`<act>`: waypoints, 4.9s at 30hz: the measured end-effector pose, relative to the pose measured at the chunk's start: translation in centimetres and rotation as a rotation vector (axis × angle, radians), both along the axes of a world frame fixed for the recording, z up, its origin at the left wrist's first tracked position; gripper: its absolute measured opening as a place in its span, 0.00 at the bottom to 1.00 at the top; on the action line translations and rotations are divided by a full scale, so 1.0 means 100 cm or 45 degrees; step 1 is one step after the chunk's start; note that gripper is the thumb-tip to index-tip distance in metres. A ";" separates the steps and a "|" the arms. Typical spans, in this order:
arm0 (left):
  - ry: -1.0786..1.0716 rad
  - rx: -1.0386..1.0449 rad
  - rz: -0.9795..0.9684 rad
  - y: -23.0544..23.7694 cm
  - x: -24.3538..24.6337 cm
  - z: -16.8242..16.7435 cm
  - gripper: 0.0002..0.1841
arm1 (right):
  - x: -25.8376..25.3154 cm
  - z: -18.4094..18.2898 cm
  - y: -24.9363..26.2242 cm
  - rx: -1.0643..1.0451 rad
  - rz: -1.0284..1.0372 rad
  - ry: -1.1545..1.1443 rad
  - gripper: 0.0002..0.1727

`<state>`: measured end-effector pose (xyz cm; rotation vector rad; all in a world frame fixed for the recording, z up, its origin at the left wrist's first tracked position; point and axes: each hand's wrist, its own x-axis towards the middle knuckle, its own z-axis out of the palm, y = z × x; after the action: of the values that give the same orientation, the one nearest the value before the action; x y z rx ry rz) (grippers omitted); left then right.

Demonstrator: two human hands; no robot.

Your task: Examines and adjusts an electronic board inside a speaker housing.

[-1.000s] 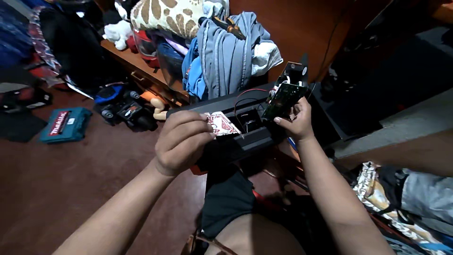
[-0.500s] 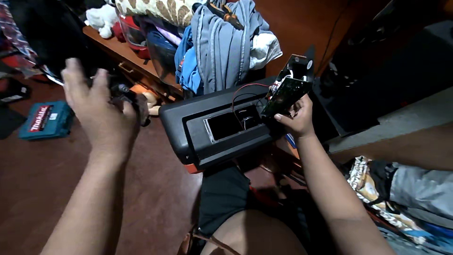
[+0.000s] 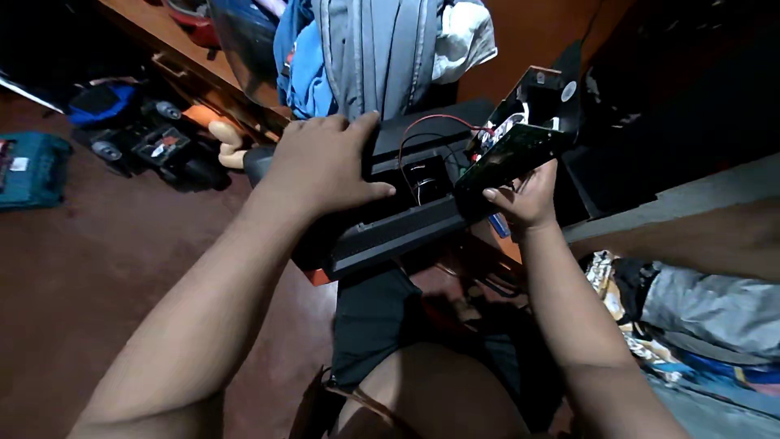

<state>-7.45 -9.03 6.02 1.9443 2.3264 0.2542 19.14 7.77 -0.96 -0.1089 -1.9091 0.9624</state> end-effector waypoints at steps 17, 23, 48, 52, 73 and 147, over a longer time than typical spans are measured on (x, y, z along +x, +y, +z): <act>0.263 0.241 0.048 -0.033 0.064 -0.025 0.48 | 0.067 -0.019 -0.034 -0.327 0.370 -0.173 0.46; 0.197 0.281 -0.021 -0.039 0.049 -0.026 0.49 | 0.066 -0.009 -0.054 -0.517 0.473 -0.173 0.46; -0.026 0.164 -0.066 -0.006 -0.027 -0.027 0.49 | 0.059 0.000 -0.056 -0.401 0.370 0.204 0.21; -0.044 0.102 -0.043 0.001 -0.020 -0.021 0.48 | 0.054 0.014 -0.043 -0.191 0.214 0.154 0.24; -0.794 0.383 0.157 0.007 -0.017 -0.005 0.30 | -0.021 0.079 0.009 -0.155 0.395 -0.518 0.43; 0.355 0.138 -0.157 -0.004 0.039 -0.030 0.14 | 0.029 0.009 0.028 -0.299 0.722 -0.045 0.42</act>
<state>-3.52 -9.46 3.01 2.2992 2.3858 0.1059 22.06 10.62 -0.01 0.2971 -1.8870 1.5694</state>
